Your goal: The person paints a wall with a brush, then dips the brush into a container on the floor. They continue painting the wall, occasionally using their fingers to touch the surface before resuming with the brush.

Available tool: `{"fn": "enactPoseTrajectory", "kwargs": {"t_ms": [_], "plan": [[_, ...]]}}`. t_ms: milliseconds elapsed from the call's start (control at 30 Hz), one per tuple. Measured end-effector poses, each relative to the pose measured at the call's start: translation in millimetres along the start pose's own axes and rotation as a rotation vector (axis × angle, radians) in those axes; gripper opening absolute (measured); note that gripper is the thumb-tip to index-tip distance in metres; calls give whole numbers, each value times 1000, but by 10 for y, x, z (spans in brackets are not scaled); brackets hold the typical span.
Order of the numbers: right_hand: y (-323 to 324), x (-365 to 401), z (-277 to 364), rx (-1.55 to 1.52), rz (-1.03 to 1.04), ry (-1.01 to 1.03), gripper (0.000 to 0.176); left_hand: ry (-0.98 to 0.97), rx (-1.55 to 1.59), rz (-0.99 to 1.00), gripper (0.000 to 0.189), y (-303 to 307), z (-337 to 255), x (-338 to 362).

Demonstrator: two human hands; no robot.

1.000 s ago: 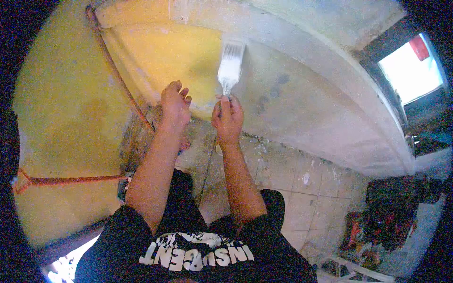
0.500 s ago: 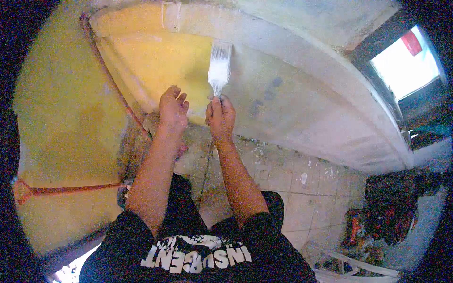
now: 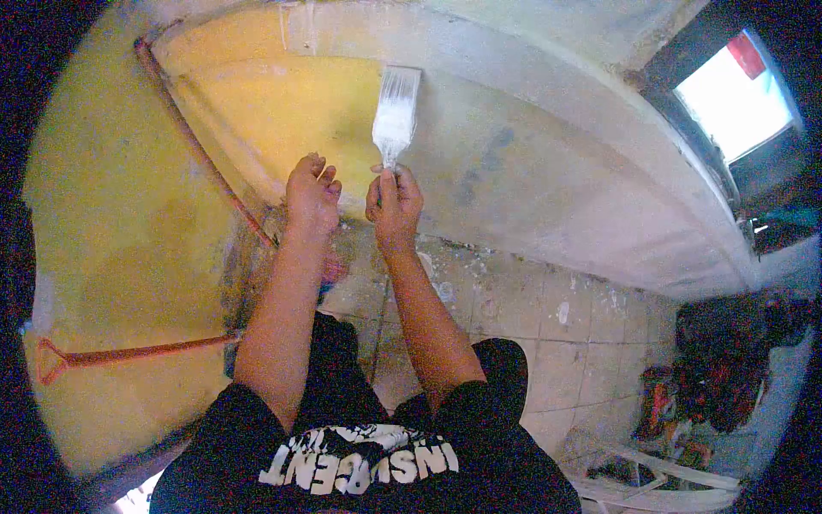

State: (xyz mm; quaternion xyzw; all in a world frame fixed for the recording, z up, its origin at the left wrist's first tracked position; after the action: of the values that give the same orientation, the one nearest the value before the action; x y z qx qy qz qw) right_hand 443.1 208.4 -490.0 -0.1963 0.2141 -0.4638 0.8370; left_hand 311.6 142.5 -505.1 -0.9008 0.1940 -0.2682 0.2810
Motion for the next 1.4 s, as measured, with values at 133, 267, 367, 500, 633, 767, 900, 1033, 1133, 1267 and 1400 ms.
{"fn": "enactPoseTrajectory", "kwargs": {"t_ms": [133,267,367,500,633,767,900,1033,1133,1267,1400], "plan": [[-24,-45,58,-33,-20,9,17,11,-14,-6,20,65,-3,-1],[238,-18,-218,-78,-124,-59,16,21,30,18,20,105,-13,-68],[703,196,-764,259,-162,-6,18,16,51,25,18,109,-30,-48],[1534,717,-2101,775,-37,10,20,19,71,15,17,113,-88,7],[1650,861,-2373,890,-71,45,23,6,90,11,17,133,-105,41],[851,394,-1031,815,-142,-235,20,-7,67,31,17,156,-157,60],[171,390,-204,1031,-125,288,16,-22,50,0,17,144,-225,190],[77,500,-319,-16,-199,-255,13,-8,97,18,20,215,-200,98],[1065,463,-1446,901,-34,251,16,-66,36,5,23,190,-303,220],[1191,908,-1610,304,-341,-508,16,-140,-32,-28,25,177,-418,246],[1748,514,-2217,724,-84,-16,13,-105,-22,8,24,217,-345,209]]}}
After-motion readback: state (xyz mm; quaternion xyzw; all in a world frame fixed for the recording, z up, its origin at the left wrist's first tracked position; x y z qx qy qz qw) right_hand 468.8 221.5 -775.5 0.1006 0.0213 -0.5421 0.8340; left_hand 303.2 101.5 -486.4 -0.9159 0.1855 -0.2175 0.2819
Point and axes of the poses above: each hand's wrist, its own x-axis away from the middle knuckle, its own y-axis out of the back of the hand, z = x × y, the point moved 6 cm from there along -x, towards the middle knuckle, and after that the axes turned 2 degrees about -x, right-handed, at the moved point
